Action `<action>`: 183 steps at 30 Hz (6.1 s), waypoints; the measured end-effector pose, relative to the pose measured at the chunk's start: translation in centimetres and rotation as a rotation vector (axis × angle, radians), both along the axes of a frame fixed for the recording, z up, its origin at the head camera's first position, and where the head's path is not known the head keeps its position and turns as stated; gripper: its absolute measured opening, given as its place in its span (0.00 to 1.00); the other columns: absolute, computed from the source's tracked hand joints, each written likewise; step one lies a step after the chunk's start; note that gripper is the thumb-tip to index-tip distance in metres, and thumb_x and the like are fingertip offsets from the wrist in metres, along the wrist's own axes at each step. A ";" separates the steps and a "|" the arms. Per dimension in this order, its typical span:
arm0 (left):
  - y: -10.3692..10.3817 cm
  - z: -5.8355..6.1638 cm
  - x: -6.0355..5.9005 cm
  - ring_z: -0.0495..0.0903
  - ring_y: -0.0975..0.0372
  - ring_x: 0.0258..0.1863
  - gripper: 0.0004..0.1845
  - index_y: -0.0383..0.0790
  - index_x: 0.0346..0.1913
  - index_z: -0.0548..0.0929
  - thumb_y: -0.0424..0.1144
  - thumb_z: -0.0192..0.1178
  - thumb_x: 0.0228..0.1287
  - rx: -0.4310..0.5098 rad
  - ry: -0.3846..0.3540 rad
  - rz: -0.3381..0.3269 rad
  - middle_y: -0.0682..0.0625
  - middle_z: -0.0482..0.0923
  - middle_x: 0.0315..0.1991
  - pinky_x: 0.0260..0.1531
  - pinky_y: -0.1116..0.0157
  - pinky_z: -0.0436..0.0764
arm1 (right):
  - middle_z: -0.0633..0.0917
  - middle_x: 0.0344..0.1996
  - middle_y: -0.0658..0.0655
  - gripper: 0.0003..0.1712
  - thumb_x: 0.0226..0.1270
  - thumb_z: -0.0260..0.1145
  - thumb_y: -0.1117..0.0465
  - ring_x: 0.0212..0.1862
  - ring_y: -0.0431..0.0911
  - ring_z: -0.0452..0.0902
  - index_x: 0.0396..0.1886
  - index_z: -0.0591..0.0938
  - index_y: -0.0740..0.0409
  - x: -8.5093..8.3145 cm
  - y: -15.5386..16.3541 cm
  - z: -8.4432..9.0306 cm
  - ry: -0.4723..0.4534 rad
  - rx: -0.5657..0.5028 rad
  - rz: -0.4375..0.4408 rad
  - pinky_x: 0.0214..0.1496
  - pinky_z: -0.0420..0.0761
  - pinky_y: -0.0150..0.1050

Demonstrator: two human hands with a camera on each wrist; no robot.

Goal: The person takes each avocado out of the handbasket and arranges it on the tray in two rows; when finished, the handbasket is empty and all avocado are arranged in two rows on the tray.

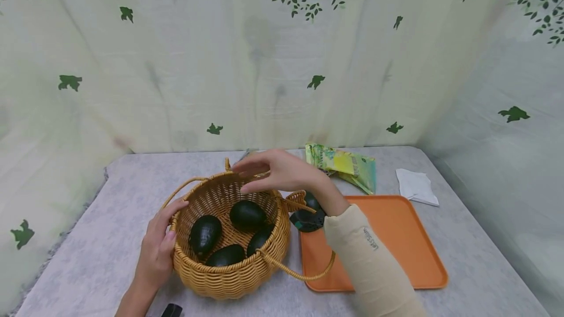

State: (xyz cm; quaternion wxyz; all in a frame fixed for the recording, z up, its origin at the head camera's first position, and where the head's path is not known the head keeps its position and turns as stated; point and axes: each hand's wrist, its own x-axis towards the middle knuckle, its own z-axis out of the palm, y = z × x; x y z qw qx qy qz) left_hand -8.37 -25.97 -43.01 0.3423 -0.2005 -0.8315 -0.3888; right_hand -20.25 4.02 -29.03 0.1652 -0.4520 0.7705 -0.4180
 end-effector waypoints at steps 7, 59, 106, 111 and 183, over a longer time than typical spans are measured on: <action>0.1 0.0 0.0 0.68 0.71 0.63 0.30 0.35 0.70 0.75 0.29 0.38 0.68 0.000 0.017 0.000 0.44 0.76 0.66 0.57 0.69 0.60 | 0.83 0.63 0.51 0.29 0.68 0.73 0.53 0.63 0.44 0.81 0.67 0.81 0.53 0.1 -1.5 0.4 0.013 0.015 0.046 0.65 0.78 0.42; 0.3 0.6 0.7 0.66 0.71 0.66 0.30 0.40 0.73 0.73 0.31 0.38 0.70 0.003 -0.096 0.024 0.46 0.74 0.69 0.58 0.70 0.59 | 0.85 0.61 0.58 0.26 0.70 0.71 0.59 0.61 0.45 0.82 0.65 0.81 0.60 -1.3 -8.0 -3.8 -0.141 0.141 0.143 0.57 0.78 0.28; 0.1 0.2 0.5 0.68 0.70 0.64 0.30 0.38 0.72 0.74 0.30 0.38 0.69 -0.007 -0.030 0.007 0.46 0.75 0.68 0.56 0.68 0.60 | 0.76 0.71 0.48 0.34 0.68 0.72 0.59 0.72 0.41 0.70 0.74 0.76 0.46 -0.3 -8.3 -4.1 0.079 0.670 0.115 0.69 0.71 0.34; 0.2 0.3 0.6 0.67 0.70 0.63 0.30 0.39 0.72 0.74 0.30 0.38 0.69 0.002 -0.058 0.013 0.46 0.75 0.69 0.56 0.68 0.60 | 0.73 0.73 0.49 0.35 0.68 0.73 0.54 0.73 0.43 0.68 0.74 0.75 0.43 -0.3 -8.3 -4.2 0.106 0.724 0.118 0.70 0.70 0.38; 0.0 0.4 0.7 0.65 0.71 0.68 0.30 0.43 0.74 0.72 0.32 0.38 0.72 -0.006 -0.126 0.040 0.45 0.74 0.69 0.61 0.73 0.57 | 0.81 0.64 0.42 0.32 0.63 0.77 0.51 0.64 0.41 0.79 0.68 0.81 0.37 1.7 -1.9 -1.5 -0.066 0.144 0.051 0.57 0.81 0.35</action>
